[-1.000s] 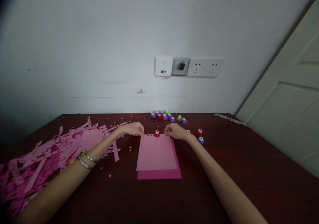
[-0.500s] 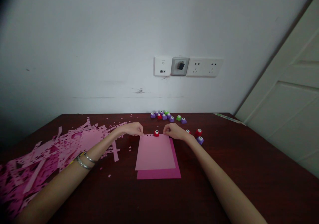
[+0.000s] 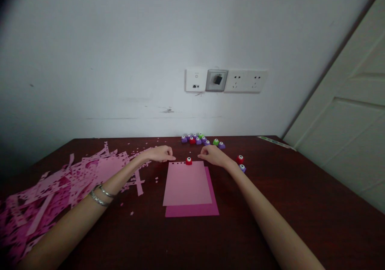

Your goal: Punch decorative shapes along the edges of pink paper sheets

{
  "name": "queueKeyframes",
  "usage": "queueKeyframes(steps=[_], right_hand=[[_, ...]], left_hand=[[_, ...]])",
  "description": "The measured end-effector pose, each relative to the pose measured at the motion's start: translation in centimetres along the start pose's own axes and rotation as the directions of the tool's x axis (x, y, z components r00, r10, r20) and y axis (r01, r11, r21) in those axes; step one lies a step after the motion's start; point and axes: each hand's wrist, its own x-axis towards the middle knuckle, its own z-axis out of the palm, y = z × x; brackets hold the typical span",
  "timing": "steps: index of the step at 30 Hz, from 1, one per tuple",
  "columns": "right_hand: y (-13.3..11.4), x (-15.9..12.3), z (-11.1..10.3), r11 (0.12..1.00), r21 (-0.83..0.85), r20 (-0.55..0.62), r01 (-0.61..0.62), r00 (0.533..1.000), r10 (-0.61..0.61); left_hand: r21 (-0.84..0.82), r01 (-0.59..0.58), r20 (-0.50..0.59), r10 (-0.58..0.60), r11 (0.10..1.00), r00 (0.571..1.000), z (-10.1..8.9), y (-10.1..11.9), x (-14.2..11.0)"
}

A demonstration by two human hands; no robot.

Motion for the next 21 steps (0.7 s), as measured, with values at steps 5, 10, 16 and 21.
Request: queueKeyframes(steps=[5, 10, 16, 21], right_hand=[[-1.2, 0.3, -0.4, 0.988, 0.134, 0.006, -0.079, 0.997, 0.078], [-2.7, 1.2, 0.2, 0.939, 0.292, 0.275, -0.183, 0.956, 0.101], [-3.1, 1.9, 0.4, 0.928, 0.223, 0.417, -0.299, 0.89, 0.186], [-2.7, 2.2, 0.6, 0.911, 0.24, 0.474, -0.335, 0.86, 0.191]], left_hand=[[-0.003, -0.042, -0.147, 0.041, 0.999, 0.988, -0.9, 2.0, -0.7], [-0.165, -0.031, -0.073, 0.019, 0.986, 0.997, -0.9, 4.2, -0.3], [-0.323, 0.04, 0.069, -0.019, 0.946, 0.997, -0.5, 4.9, 1.6], [-0.329, 0.069, 0.235, 0.011, 0.942, 0.972, -0.1, 4.3, 3.4]])
